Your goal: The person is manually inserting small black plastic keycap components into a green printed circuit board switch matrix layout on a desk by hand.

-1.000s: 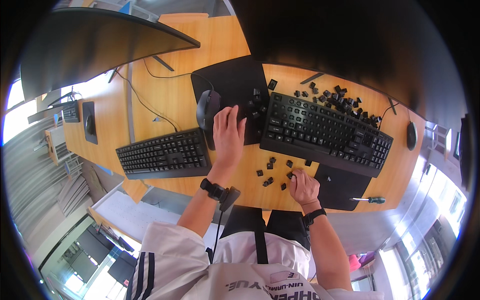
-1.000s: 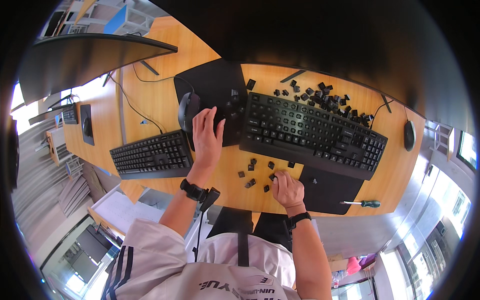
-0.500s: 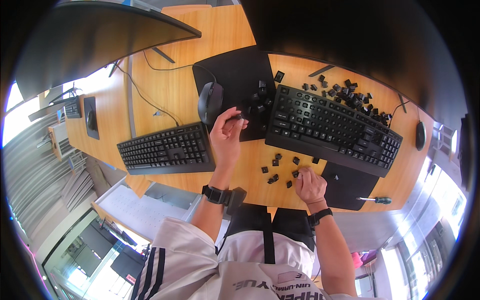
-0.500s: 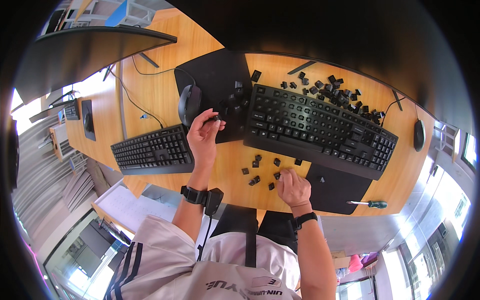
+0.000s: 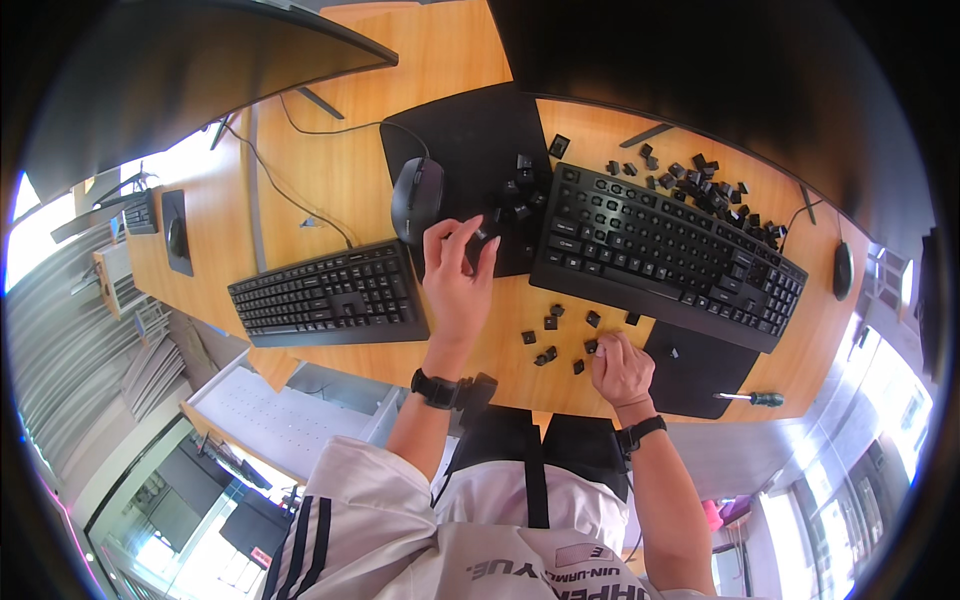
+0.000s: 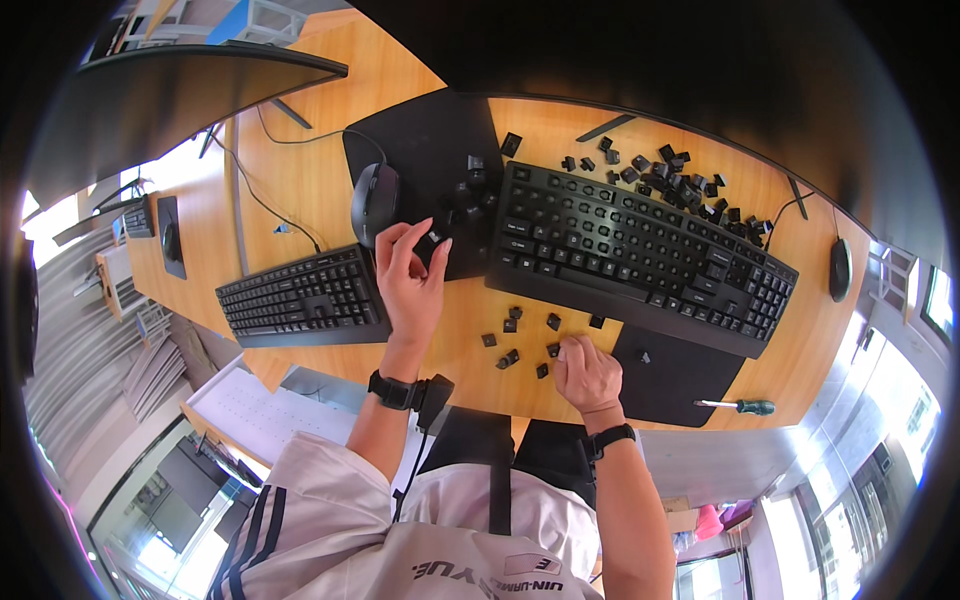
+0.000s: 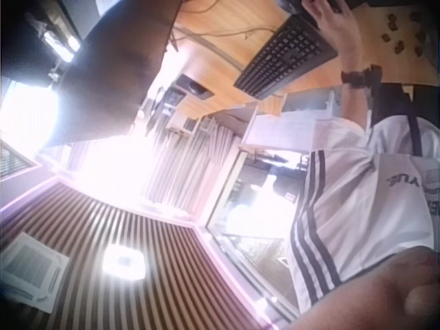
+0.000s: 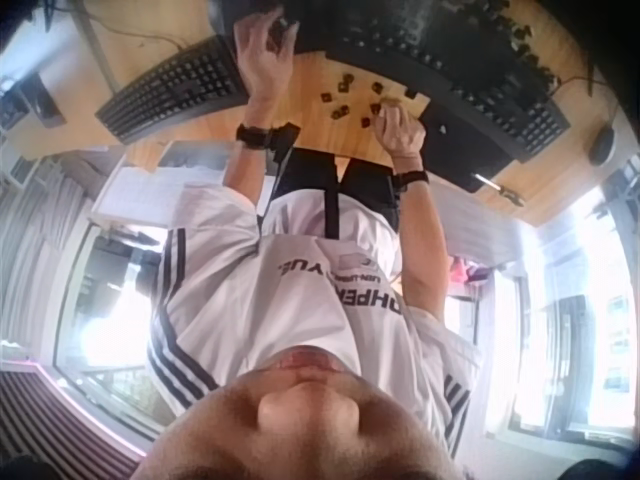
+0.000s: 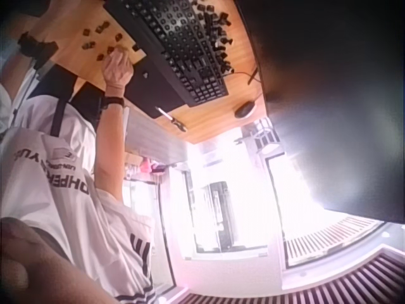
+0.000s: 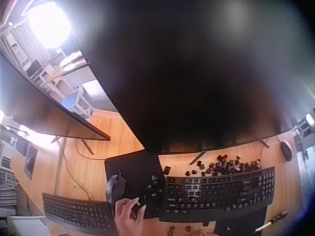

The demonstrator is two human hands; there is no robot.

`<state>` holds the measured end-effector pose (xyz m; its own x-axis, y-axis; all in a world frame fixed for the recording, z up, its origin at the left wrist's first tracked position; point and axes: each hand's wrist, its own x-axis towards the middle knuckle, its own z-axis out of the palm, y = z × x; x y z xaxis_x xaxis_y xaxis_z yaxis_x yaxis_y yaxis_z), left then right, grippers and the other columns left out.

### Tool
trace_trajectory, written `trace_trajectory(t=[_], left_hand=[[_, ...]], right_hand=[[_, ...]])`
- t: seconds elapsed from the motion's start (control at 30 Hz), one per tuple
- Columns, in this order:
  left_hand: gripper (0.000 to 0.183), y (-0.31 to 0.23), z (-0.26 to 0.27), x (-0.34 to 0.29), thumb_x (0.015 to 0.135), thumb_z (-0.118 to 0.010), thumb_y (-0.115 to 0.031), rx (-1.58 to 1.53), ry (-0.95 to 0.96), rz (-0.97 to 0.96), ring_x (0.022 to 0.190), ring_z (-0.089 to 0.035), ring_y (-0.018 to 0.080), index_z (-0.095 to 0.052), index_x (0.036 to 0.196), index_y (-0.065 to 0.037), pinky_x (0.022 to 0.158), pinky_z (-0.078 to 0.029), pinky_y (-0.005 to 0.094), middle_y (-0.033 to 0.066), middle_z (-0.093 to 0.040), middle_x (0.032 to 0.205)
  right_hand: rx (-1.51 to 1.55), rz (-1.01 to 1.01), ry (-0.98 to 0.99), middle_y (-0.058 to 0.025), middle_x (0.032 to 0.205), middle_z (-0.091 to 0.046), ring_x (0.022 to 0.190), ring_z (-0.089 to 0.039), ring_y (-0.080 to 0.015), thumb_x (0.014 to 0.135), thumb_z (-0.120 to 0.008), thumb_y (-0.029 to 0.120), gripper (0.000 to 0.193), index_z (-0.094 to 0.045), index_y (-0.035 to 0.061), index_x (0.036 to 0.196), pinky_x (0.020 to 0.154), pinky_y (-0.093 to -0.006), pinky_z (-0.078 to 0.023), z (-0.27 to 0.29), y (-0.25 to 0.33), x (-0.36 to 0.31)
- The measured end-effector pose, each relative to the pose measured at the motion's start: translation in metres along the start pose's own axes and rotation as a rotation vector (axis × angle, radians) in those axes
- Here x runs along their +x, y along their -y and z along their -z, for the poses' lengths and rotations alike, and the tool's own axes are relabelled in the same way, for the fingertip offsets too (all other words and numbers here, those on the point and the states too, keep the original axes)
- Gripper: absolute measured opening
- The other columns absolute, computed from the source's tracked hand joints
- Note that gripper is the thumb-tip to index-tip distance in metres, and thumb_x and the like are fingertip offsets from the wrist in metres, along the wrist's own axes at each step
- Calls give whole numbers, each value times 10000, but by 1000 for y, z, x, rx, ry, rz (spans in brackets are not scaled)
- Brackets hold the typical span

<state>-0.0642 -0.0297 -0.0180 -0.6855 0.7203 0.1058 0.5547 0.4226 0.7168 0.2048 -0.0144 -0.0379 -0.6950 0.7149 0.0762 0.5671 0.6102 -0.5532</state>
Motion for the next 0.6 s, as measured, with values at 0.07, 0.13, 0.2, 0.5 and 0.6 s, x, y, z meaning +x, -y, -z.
trace_trajectory(t=[0.07,0.13,0.2,0.5,0.6], left_hand=[[322,-1,-9,9,797,-789,-75,53,-5,-65,567,-439,119,-694,1102,-118,540,-418,260,17,-536,1006],[277,-1,-16,14,780,-804,-95,170,3,-123,585,-496,150,-698,1036,-116,516,-441,287,29,-519,944],[256,0,-17,16,786,-797,-87,192,-19,-140,592,-496,146,-701,1023,-104,519,-439,287,25,-525,936],[175,5,-11,11,921,-672,-166,-18,-35,25,640,-486,156,-684,843,-9,582,-404,303,33,-543,915],[194,4,-12,12,926,-660,-149,19,-33,99,629,-481,175,-654,797,-5,575,-397,316,47,-526,890]], right_hand=[[1,-3,11,-80,838,-641,572,-607,-240,808,-596,38,115,-573,40,921,502,-307,-478,1,0,1],[-4,2,2,-78,838,-640,571,-606,-238,805,-596,35,118,-573,39,920,502,-305,-477,0,1,2],[-12,6,-9,-77,837,-639,569,-605,-237,802,-597,33,120,-572,39,920,502,-303,-476,0,0,2],[-12,7,12,-76,829,-631,575,-605,-236,801,-592,31,118,-569,38,917,504,-308,-474,1,1,2],[-8,13,16,-77,826,-630,573,-603,-236,803,-593,36,114,-570,38,914,504,-307,-473,2,1,2]])
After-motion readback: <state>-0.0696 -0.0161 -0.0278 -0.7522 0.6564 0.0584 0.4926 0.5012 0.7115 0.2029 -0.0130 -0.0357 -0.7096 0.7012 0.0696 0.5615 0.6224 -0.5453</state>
